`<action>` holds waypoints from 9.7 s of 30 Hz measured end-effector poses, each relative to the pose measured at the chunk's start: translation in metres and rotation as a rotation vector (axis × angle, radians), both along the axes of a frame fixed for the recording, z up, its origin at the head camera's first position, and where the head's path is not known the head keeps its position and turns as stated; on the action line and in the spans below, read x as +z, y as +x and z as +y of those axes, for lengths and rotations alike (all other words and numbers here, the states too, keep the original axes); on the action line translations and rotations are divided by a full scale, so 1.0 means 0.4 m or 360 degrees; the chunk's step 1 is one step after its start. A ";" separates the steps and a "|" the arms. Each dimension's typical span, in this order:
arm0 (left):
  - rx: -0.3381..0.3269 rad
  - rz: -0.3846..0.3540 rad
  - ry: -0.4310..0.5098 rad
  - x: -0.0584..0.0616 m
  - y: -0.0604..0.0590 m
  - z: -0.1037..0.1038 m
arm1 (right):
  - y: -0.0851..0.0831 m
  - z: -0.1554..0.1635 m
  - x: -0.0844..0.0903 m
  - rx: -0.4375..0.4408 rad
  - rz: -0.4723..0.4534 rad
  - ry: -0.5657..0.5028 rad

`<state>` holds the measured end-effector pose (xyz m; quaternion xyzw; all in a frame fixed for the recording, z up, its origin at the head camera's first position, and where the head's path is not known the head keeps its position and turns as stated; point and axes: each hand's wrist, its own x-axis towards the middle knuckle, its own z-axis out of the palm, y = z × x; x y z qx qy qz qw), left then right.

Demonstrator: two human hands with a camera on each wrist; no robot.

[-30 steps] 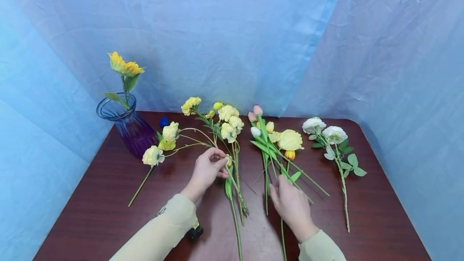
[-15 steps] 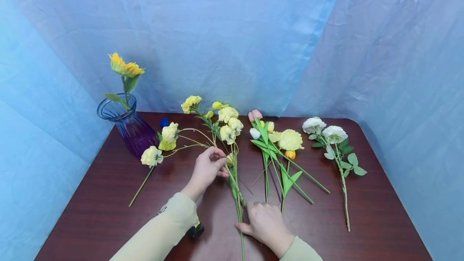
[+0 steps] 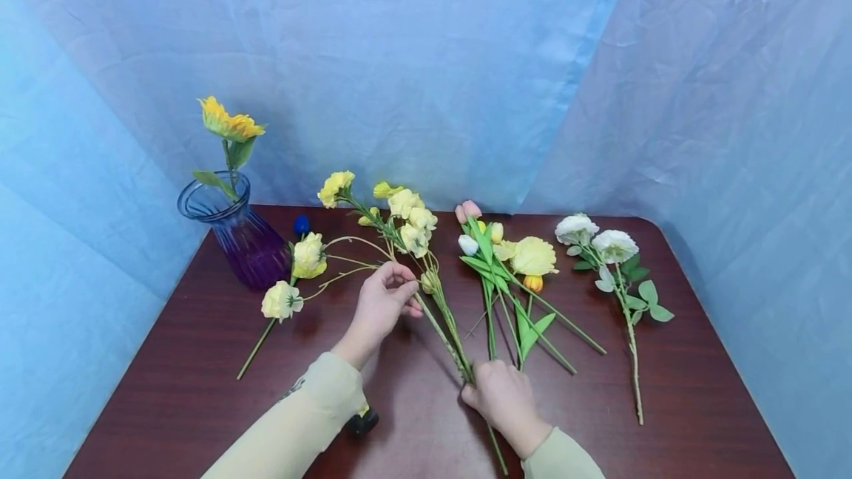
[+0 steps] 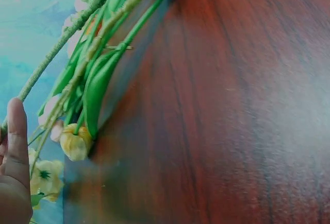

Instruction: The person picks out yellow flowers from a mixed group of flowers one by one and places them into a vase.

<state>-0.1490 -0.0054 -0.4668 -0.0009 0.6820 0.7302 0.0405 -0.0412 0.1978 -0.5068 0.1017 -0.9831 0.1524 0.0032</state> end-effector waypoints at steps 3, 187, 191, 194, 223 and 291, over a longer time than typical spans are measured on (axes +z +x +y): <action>0.0023 -0.0006 0.0024 0.013 -0.003 -0.006 | -0.003 0.012 0.000 -0.0046 0.0037 -0.0017; 0.0224 0.1273 -0.1800 0.086 0.076 -0.298 | -0.041 0.275 0.019 -0.0070 -0.0119 0.0056; -0.0082 0.1151 -0.1879 0.064 0.092 -0.208 | -0.038 0.279 0.013 -0.0037 -0.0133 0.0085; -0.0325 0.1027 -0.1963 0.047 0.101 -0.140 | -0.035 0.281 0.011 -0.0022 -0.0146 0.0103; -0.0660 0.0799 -0.2275 -0.051 0.126 0.044 | -0.043 0.274 0.028 0.0076 -0.0262 0.0109; -0.0359 -0.0075 -0.1355 0.000 0.148 -0.137 | -0.131 0.389 0.093 -0.0187 0.0630 -0.0300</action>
